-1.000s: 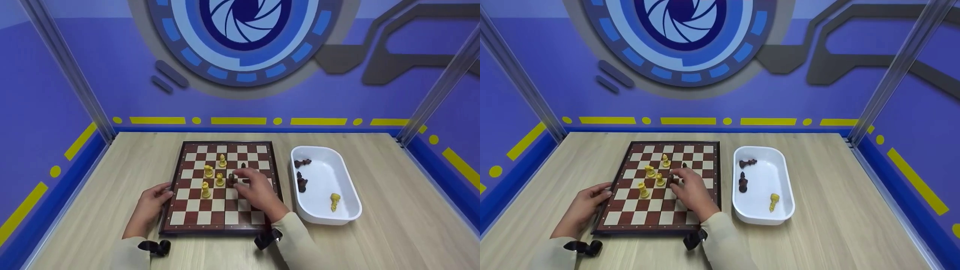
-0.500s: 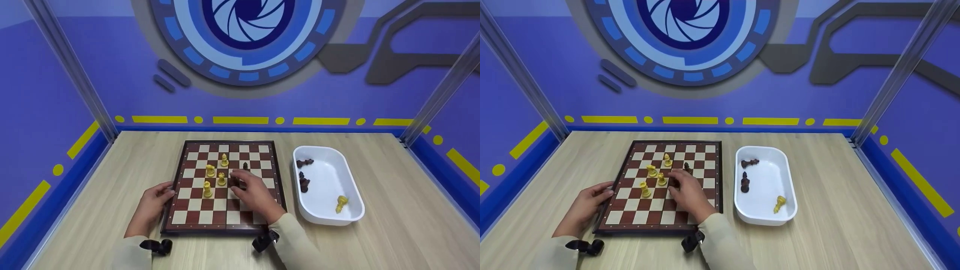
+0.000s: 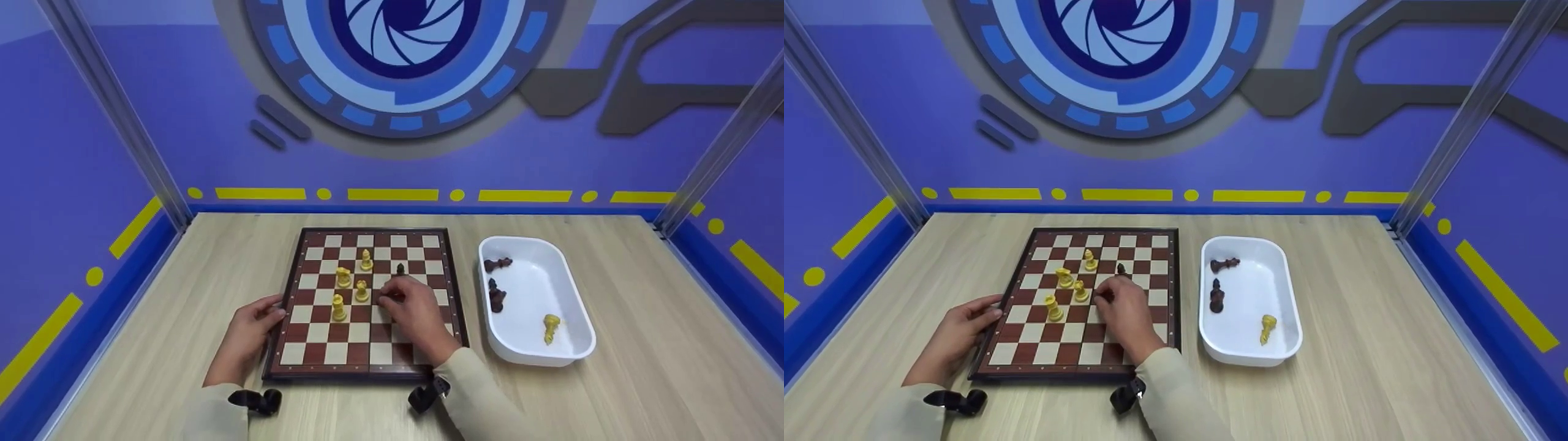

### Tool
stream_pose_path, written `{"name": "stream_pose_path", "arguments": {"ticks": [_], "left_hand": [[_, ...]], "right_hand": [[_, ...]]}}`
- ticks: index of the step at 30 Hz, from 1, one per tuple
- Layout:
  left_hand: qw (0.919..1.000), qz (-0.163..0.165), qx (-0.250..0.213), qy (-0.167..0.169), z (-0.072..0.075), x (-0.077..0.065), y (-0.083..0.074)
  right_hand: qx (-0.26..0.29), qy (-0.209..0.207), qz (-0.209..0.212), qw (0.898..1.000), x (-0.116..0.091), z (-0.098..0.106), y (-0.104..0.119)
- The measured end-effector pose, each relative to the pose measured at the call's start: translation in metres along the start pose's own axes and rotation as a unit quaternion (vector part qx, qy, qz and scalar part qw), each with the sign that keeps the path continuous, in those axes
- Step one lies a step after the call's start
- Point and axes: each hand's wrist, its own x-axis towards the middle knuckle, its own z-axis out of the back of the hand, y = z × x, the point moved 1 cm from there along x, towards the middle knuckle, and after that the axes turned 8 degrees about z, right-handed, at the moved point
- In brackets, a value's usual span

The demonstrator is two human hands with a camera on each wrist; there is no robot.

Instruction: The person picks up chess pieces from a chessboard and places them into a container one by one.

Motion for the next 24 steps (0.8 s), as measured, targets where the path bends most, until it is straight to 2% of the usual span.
{"name": "stream_pose_path", "arguments": {"ticks": [8,17,24], "left_hand": [[0.9995,-0.004,0.025,-0.016,0.000,0.003,0.001],[0.9999,0.006,-0.008,-0.004,-0.002,0.005,0.002],[0.9999,0.004,-0.009,-0.003,-0.001,0.005,0.003]], "right_hand": [[0.008,-0.004,0.017,1.000,-0.001,0.001,0.000],[0.040,-0.022,0.014,0.999,0.001,0.007,0.002],[0.047,-0.006,0.012,0.999,0.002,0.014,0.005]]}}
